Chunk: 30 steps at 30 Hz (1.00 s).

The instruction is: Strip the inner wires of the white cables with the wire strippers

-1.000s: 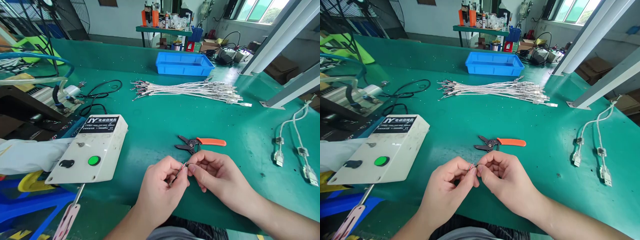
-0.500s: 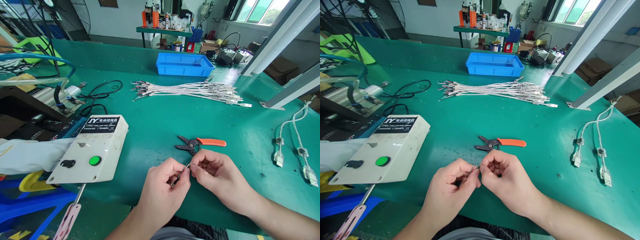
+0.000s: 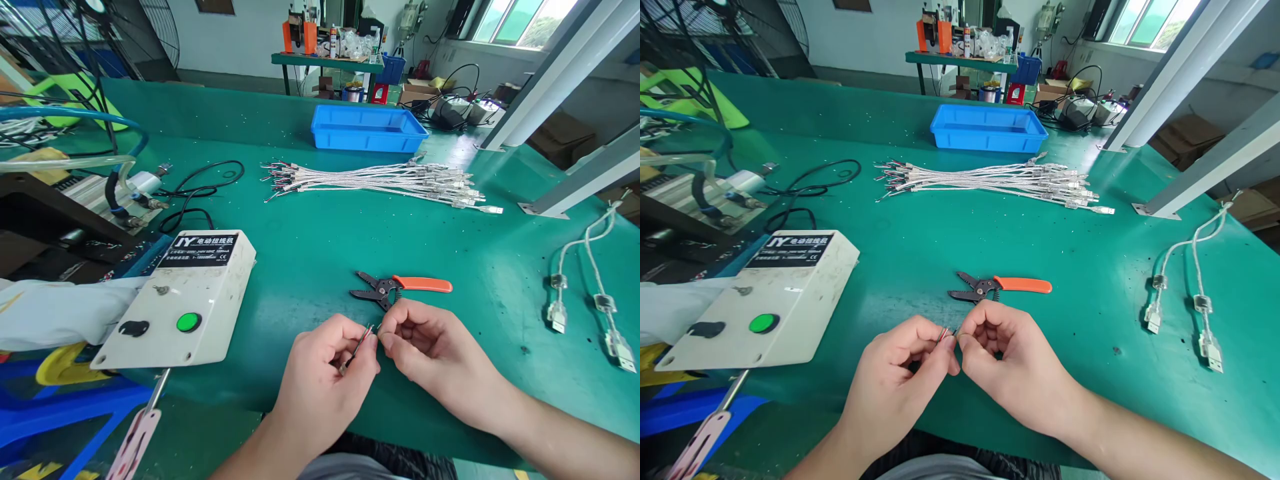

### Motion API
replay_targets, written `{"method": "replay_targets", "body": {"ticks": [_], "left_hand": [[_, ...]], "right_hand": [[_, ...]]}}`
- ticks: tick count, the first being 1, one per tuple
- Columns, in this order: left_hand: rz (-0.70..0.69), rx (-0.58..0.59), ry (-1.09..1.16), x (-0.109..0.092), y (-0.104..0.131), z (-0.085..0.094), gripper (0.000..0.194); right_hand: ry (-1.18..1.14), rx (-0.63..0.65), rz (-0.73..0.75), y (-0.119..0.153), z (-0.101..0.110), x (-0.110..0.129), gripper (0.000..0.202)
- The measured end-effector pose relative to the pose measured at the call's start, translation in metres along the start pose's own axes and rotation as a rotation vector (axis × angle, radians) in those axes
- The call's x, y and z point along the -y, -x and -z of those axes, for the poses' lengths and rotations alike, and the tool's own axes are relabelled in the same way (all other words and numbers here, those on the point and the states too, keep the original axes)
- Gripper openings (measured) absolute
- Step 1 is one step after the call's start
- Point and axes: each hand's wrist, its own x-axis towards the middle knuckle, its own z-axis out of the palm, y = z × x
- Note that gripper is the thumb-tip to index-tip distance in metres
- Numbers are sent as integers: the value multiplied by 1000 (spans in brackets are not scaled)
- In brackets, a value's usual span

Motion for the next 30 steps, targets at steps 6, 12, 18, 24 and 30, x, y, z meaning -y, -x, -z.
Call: {"method": "replay_targets", "body": {"ticks": [6, 12, 18, 24, 30], "left_hand": [[24, 0, 12, -1, -1, 0, 27], [35, 2, 0, 0, 0, -1, 27], [23, -2, -27, 0, -1, -1, 27], [28, -1, -49, 2, 0, -2, 26], [15, 6, -51, 2, -1, -1, 26]], "right_hand": [[-68, -3, -45, -1, -1, 2, 22], [-86, 4, -47, -1, 1, 2, 24], [-91, 5, -48, -2, 0, 4, 26], [-20, 3, -23, -2, 1, 3, 19], [-25, 26, -4, -2, 2, 2, 13]]}}
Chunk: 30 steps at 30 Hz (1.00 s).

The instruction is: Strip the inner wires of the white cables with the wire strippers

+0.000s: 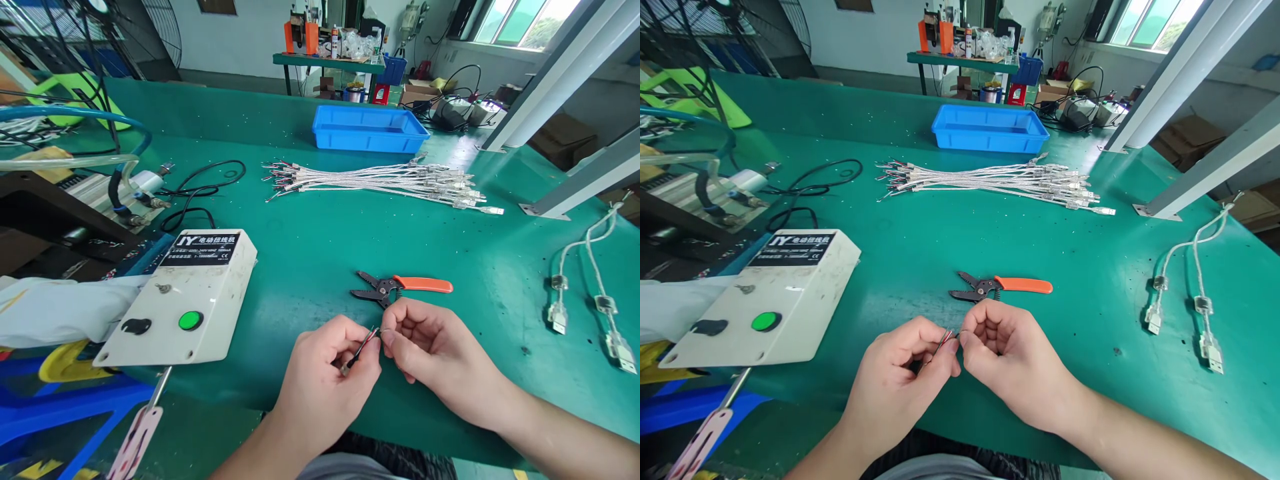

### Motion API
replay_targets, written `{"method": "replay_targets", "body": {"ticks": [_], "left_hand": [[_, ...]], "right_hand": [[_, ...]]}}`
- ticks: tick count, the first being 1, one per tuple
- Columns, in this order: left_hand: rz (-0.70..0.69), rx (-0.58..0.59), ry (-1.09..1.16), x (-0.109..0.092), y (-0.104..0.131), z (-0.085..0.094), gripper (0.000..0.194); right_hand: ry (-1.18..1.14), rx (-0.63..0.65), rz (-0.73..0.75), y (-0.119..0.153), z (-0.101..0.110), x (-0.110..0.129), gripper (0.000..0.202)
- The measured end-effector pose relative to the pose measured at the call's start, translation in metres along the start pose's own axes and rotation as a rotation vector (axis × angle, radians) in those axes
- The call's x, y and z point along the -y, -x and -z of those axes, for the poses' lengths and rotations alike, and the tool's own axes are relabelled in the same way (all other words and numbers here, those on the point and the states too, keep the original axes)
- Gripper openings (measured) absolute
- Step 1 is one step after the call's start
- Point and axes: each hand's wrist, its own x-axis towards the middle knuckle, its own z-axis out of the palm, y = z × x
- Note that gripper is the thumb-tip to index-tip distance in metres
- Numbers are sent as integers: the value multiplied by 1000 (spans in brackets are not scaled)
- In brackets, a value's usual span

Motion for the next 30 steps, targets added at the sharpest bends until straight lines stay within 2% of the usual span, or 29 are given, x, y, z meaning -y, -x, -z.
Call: {"method": "replay_targets", "body": {"ticks": [10, 17, 30], "left_hand": [[3, -10, -1, -1, 1, 0, 25], [17, -8, 4, -1, 1, 0, 25], [5, 11, -9, -2, 1, 0, 26]], "right_hand": [[-7, 26, -2, 3, 1, 2, 14], [-49, -11, -109, 1, 0, 4, 17], [-21, -17, -112, -1, 0, 4, 18]]}}
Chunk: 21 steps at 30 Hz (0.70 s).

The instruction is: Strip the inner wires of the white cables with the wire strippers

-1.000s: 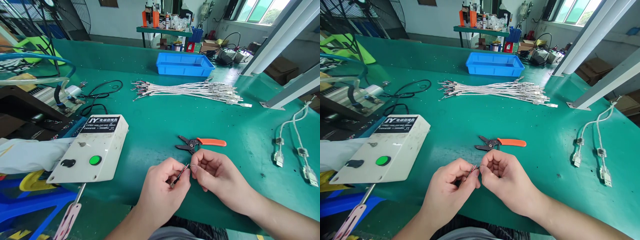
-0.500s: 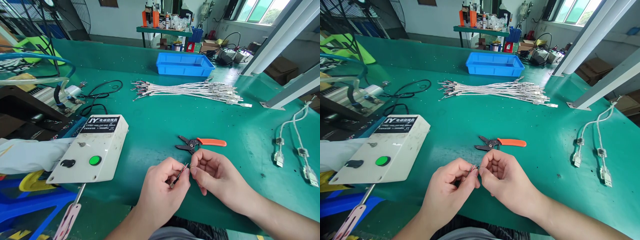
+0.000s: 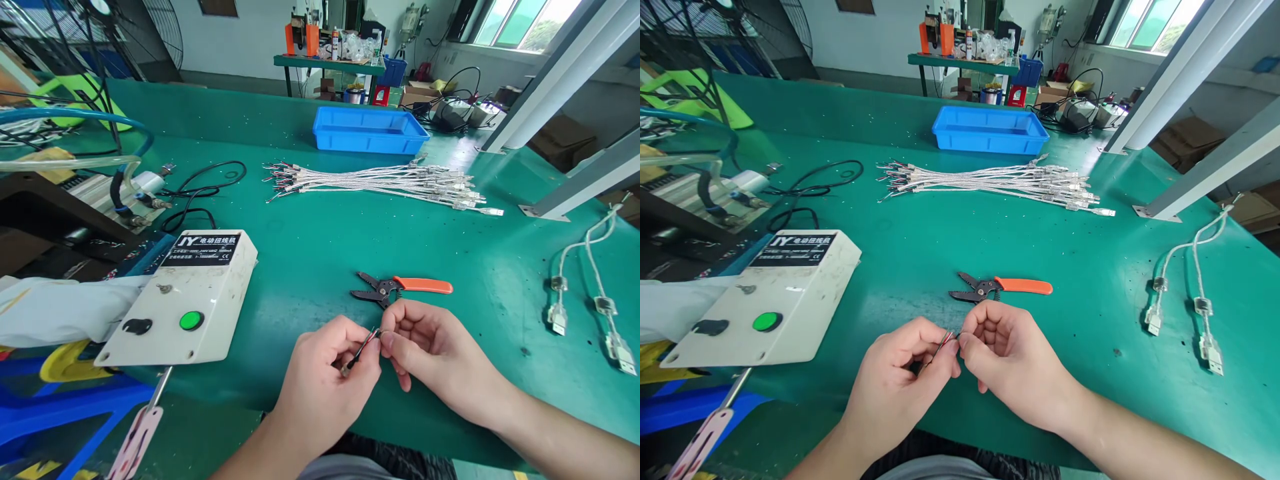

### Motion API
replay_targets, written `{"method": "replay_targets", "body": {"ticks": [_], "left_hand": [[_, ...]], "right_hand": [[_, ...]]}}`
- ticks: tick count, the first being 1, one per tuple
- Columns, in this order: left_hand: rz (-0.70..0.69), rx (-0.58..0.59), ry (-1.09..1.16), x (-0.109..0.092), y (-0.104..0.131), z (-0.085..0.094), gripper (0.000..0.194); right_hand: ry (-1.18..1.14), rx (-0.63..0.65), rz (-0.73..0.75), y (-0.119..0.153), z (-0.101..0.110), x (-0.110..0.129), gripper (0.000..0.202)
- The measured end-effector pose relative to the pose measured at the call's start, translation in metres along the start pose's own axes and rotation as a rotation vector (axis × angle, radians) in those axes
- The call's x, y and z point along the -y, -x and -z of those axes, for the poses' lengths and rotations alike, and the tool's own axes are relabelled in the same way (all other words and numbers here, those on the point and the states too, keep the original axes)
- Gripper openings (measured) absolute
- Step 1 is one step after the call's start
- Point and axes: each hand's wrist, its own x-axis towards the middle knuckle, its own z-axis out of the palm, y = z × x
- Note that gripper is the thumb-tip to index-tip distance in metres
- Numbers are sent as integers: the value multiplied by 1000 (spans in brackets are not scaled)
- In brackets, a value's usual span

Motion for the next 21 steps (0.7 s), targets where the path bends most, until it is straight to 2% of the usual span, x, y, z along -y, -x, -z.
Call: {"method": "replay_targets", "body": {"ticks": [21], "left_hand": [[-34, 2, -13, 0, 0, 0, 26]], "right_hand": [[32, 74, 42, 3, 5, -7, 16]]}}
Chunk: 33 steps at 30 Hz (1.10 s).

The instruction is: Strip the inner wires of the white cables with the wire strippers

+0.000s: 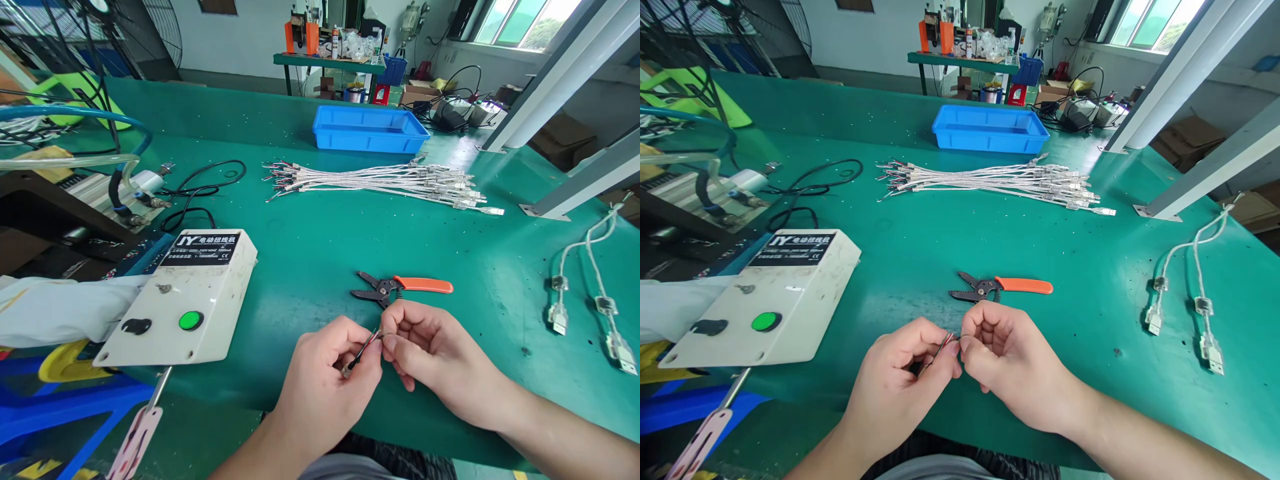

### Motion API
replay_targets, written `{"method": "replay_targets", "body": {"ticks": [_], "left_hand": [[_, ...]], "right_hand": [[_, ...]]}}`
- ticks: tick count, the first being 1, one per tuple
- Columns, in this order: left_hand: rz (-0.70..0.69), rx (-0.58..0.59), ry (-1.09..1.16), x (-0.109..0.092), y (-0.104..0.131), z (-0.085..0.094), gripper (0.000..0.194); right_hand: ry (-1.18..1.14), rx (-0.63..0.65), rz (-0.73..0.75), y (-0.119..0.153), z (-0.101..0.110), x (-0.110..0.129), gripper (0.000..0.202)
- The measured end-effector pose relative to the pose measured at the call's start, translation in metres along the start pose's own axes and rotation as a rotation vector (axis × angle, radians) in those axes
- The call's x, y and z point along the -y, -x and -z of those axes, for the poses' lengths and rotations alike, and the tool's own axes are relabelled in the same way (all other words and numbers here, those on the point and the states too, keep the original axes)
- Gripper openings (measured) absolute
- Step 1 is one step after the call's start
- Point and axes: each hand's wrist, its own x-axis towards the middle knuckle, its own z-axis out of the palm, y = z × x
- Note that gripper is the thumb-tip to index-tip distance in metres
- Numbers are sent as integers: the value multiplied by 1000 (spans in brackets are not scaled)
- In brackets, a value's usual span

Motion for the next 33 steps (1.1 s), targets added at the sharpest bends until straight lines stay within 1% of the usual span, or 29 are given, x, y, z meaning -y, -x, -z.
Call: {"method": "replay_targets", "body": {"ticks": [10, 18, 24, 29, 33], "left_hand": [[13, -1, 7, 0, 0, 0, 25], [25, -5, 16, -1, -1, 0, 25], [27, -8, 29, -2, 0, 1, 25], [47, -51, 97, 0, -1, 2, 26], [63, -38, 130, 2, -2, 3, 26]], "right_hand": [[-22, 25, 2, -4, 1, 0, 14], [-45, 41, -1, -2, 1, 0, 16], [-68, 43, -13, -3, 1, 1, 13], [-130, 88, -25, -1, -1, 2, 8], [-128, 47, 12, -1, -1, 2, 14]]}}
